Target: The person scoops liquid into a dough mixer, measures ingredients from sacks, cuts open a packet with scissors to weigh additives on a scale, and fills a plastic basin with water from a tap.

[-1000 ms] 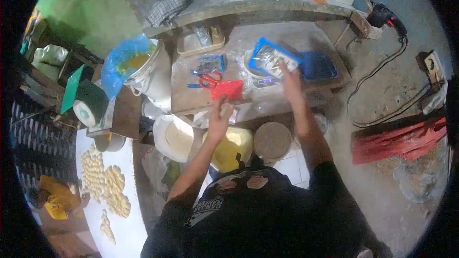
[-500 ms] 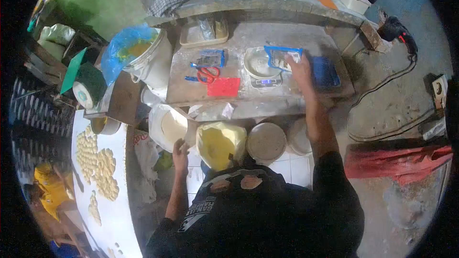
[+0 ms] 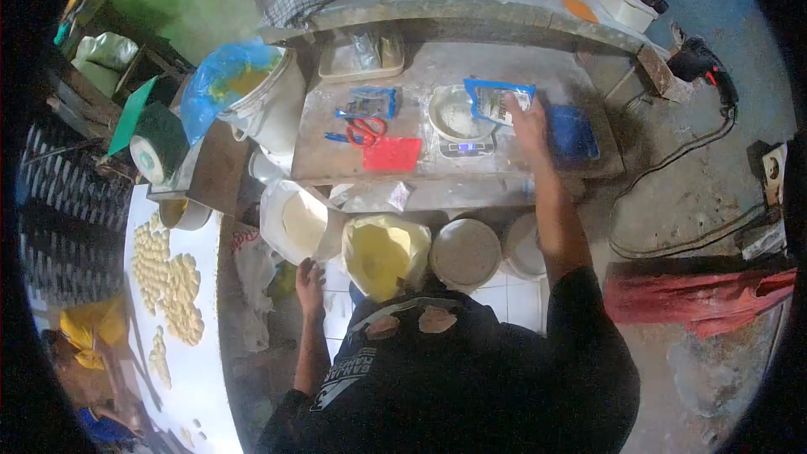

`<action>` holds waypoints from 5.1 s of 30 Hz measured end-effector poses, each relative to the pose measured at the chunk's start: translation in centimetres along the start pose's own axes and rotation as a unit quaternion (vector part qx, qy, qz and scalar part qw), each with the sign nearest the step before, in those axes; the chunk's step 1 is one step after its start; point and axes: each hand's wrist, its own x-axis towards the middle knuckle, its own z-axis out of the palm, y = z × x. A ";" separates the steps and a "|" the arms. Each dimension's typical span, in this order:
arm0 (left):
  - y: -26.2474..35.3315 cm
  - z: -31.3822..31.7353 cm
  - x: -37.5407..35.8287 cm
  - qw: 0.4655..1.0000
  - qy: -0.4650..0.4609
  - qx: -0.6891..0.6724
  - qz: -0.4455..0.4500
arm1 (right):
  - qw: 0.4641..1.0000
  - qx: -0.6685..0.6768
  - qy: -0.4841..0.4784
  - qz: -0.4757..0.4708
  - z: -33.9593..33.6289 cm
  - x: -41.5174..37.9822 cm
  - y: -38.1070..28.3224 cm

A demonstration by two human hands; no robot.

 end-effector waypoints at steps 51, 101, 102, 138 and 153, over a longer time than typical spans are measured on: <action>0.2 -0.2 -0.6 0.999 0.036 0.018 0.023 | 1.000 0.018 0.019 -0.011 0.6 1.7 1.2; 14.4 13.3 1.8 0.969 -0.226 -0.091 0.050 | 0.802 0.026 -0.586 0.112 14.5 -18.8 -7.2; 14.4 13.0 2.1 0.971 -0.216 -0.079 0.070 | 0.851 0.048 -0.520 -0.059 14.5 -17.4 -5.9; 11.2 12.0 2.6 0.961 -0.236 0.024 0.143 | 0.948 0.050 -0.309 -0.065 7.9 -5.0 -10.8; 12.9 11.0 1.1 0.970 -0.237 -0.039 0.032 | 0.936 0.063 -0.319 -0.136 12.1 -8.3 -4.9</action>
